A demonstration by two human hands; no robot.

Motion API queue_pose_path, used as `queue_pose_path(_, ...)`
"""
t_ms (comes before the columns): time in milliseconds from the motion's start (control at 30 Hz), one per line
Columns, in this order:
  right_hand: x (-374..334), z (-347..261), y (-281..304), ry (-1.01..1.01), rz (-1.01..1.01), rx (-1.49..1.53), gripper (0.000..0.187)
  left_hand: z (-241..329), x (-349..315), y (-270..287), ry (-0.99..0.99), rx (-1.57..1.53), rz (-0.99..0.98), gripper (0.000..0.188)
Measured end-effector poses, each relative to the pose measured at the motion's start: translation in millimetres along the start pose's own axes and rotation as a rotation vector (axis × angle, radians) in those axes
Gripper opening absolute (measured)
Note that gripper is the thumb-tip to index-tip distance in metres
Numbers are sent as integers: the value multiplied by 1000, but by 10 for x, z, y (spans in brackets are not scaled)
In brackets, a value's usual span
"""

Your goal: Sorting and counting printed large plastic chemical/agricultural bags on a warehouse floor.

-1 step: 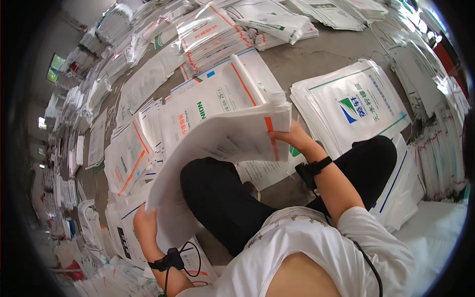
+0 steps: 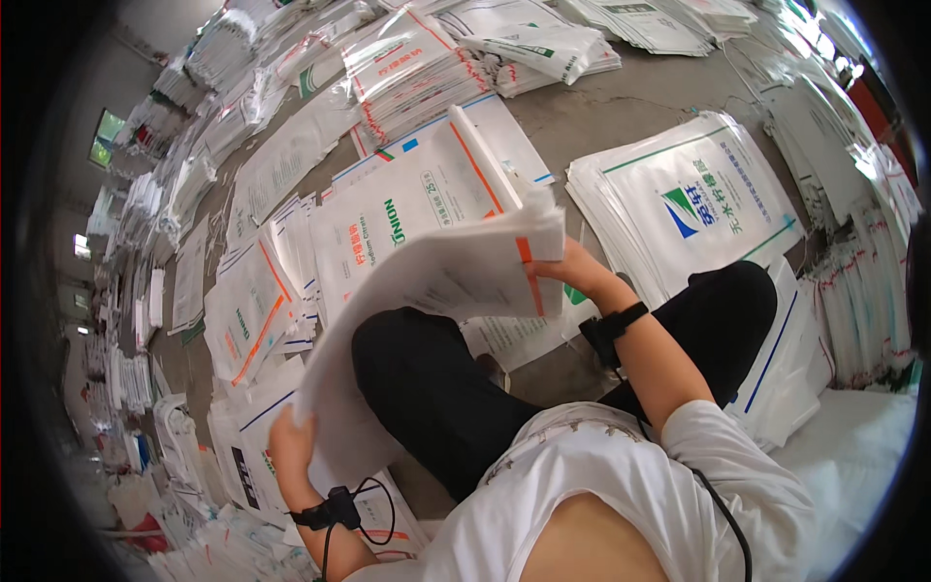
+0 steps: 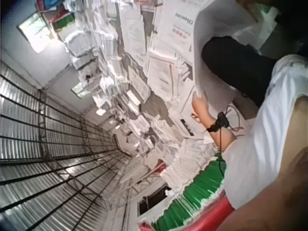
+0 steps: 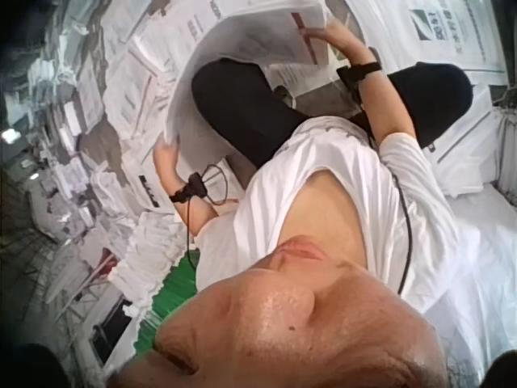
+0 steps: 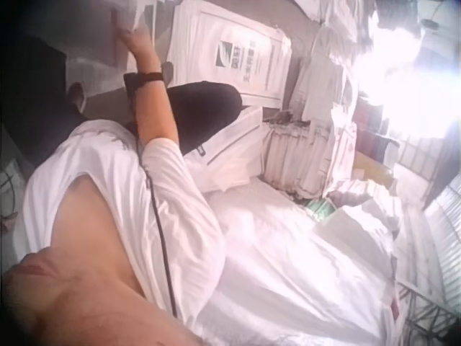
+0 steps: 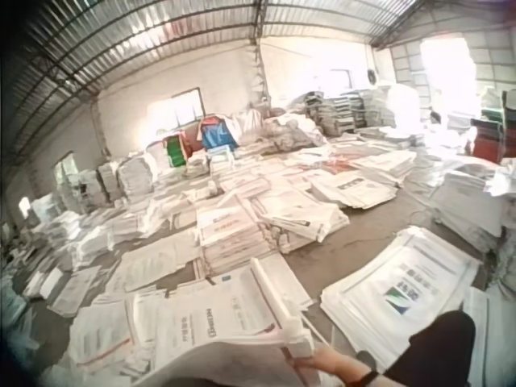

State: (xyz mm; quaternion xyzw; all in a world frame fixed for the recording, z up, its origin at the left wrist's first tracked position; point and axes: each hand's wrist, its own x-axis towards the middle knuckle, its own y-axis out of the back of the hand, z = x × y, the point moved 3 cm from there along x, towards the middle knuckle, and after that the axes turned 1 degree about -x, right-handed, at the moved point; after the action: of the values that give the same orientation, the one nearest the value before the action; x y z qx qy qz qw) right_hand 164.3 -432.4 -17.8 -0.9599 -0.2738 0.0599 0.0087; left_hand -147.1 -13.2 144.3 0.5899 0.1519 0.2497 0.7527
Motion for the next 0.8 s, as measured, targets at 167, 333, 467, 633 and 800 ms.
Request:
queue_pose_path(167, -95, 136, -6, -14, -47, -156, 42, 164, 17, -56, 113, 198, -410, 36)
queue_pose_path(333, -105, 143, -11, 51, -61, -169, 39, 1194, 193, 603, 31, 22, -167, 45)
queue_pose_path(467, -236, 50, 78, 75, -29, -232, 39, 2543, 297, 737, -313, -475, -134, 46)
queue_pose_path(633, -327, -194, 26, -4, -127, -194, 42, 3386, 607, -588, -1014, -51, -327, 53)
queue_pose_path(800, -404, -256, 114, 128, -159, -280, 72, 3525, 558, -1209, -927, 69, -428, 50)
